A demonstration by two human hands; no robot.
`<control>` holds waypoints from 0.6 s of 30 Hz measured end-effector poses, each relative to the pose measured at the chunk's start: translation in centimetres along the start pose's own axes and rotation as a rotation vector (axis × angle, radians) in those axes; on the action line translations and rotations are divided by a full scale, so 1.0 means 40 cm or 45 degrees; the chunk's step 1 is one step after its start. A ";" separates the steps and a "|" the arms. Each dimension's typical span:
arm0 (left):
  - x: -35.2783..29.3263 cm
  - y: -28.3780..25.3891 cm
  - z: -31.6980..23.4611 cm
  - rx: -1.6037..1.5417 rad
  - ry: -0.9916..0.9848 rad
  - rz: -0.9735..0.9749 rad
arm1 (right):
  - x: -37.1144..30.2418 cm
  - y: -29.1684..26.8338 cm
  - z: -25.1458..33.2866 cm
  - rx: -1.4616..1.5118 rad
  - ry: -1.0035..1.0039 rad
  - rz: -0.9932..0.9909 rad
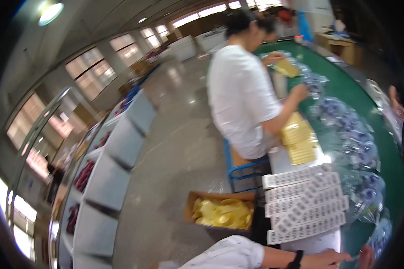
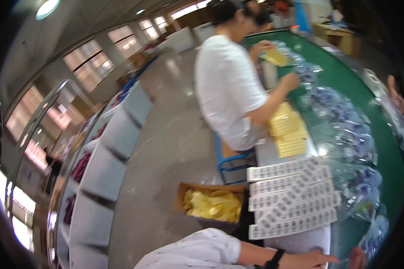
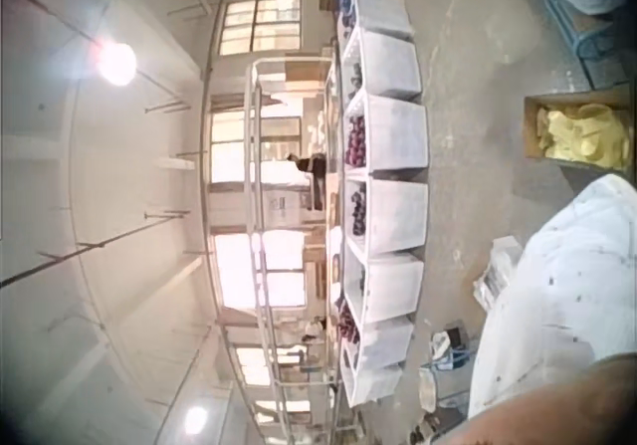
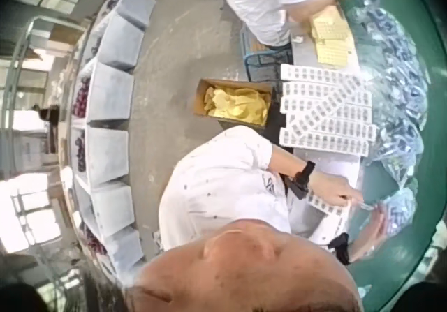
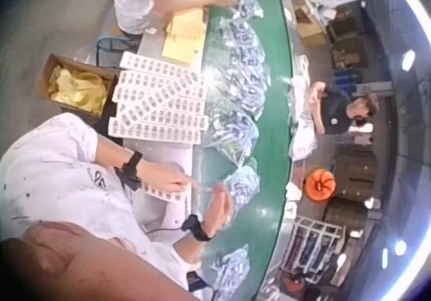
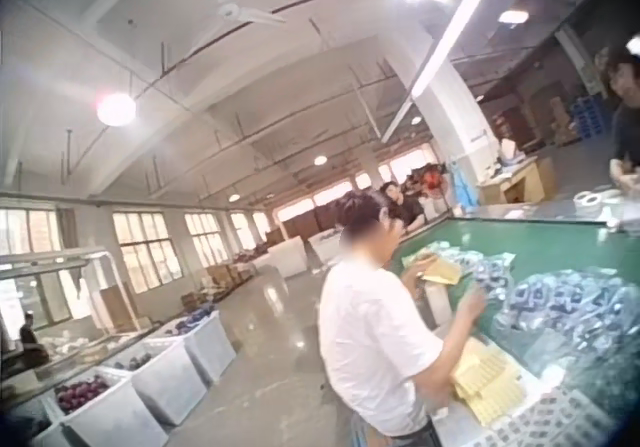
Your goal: The person stands at a green conveyor belt in a warehouse, applying barcode stickers to plastic-wrapped packages of purple sandals. They peel a label from a sheet, place it on a package, and move the package down the line. Other workers are visible in the background performing similar tasks.
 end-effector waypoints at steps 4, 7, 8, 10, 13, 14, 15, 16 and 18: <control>0.022 0.026 0.128 -0.037 -0.255 0.232 | -0.035 0.174 0.167 -0.237 -0.105 -0.044; 0.001 -0.017 0.164 0.021 -0.555 0.253 | 0.005 0.193 0.143 -0.188 -0.152 0.155; -0.010 -0.023 0.211 0.038 -0.430 0.156 | 0.015 0.186 0.125 -0.247 -0.233 0.181; 0.038 0.069 0.221 -0.244 -0.527 0.296 | -0.024 0.107 0.112 -0.274 -0.259 0.040; 0.027 0.127 0.173 -0.155 -0.576 0.437 | -0.114 0.070 0.081 -0.410 -0.567 -0.176; 0.010 0.138 0.171 -0.189 -0.601 0.407 | -0.150 0.070 0.090 -0.421 -0.624 -0.239; -0.003 0.168 0.178 -0.233 -0.630 0.401 | -0.178 0.054 0.058 -0.562 -0.660 -0.295; -0.017 0.197 0.171 -0.223 -0.643 0.518 | -0.218 0.036 0.053 -0.667 -0.650 -0.364; -0.014 0.197 0.183 -0.122 -0.650 0.589 | -0.266 0.045 0.069 -0.828 -0.717 -0.451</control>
Point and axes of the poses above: each hand's wrist, its own x-axis towards the middle knuckle, its own y-axis out of the palm, z = x × y, the point moved 7 cm from there along x, towards the middle knuckle, and after that the axes turned 8 degrees about x, right-handed, at the moved point
